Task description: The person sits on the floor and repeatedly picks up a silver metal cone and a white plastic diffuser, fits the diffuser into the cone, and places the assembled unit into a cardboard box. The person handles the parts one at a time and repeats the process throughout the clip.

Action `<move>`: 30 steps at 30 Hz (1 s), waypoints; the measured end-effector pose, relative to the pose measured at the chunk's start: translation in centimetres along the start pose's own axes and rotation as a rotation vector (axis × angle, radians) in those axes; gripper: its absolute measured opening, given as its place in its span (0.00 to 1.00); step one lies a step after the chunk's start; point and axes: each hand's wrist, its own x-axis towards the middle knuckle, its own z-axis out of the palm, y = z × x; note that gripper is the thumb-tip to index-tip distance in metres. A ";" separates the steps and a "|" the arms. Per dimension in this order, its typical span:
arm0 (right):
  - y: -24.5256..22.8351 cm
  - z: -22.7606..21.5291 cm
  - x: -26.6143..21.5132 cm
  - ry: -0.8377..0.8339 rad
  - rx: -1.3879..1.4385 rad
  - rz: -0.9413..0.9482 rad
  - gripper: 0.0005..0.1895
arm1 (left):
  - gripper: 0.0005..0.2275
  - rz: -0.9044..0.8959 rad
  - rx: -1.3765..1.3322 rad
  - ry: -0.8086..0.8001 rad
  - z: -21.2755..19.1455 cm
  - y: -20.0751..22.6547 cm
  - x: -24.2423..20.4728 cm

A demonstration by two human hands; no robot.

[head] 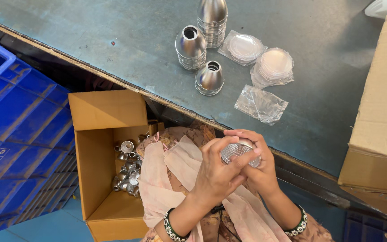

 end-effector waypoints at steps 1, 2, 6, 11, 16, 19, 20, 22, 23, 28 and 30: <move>0.1 -0.1 0.0 -0.009 0.097 -0.006 0.28 | 0.32 -0.009 -0.022 0.011 0.1 -0.1 -0.1; 0.3 -0.2 -0.1 -0.019 0.193 -0.013 0.27 | 0.32 -0.062 -0.165 0.007 0.0 -0.3 -0.2; 1.0 -0.6 -0.4 -0.040 0.341 -0.079 0.27 | 0.31 -0.353 -0.636 0.012 0.0 -0.6 -0.9; 2.1 -0.7 -0.5 -0.051 0.435 -0.120 0.25 | 0.26 -0.553 -0.976 0.051 0.9 -0.2 -1.6; 1.5 -1.7 0.0 -0.080 0.283 -0.180 0.17 | 0.21 -0.258 -0.491 0.023 -0.3 -0.6 -1.5; 0.8 -2.9 0.0 -0.120 0.038 -0.292 0.11 | 0.20 -0.207 -0.486 -0.002 -0.3 -0.8 -1.2; 0.7 -3.1 -0.2 -0.118 -0.021 -0.305 0.10 | 0.19 -0.219 -0.490 -0.012 -0.2 -0.7 -1.3; 0.8 -3.4 -0.3 -0.103 -0.083 -0.319 0.10 | 0.18 -0.236 -0.498 -0.031 -0.2 -0.8 -1.2; 0.9 -3.4 -0.3 -0.091 -0.085 -0.317 0.10 | 0.19 -0.233 -0.486 -0.028 -0.1 -0.8 -1.3; 2.2 -2.9 -0.8 0.000 0.012 -0.315 0.11 | 0.22 -0.367 -0.663 0.048 0.6 -0.7 -1.9; 3.4 -1.9 -1.2 0.126 0.283 -0.256 0.12 | 0.23 -0.426 -0.766 0.120 2.0 -0.2 -1.8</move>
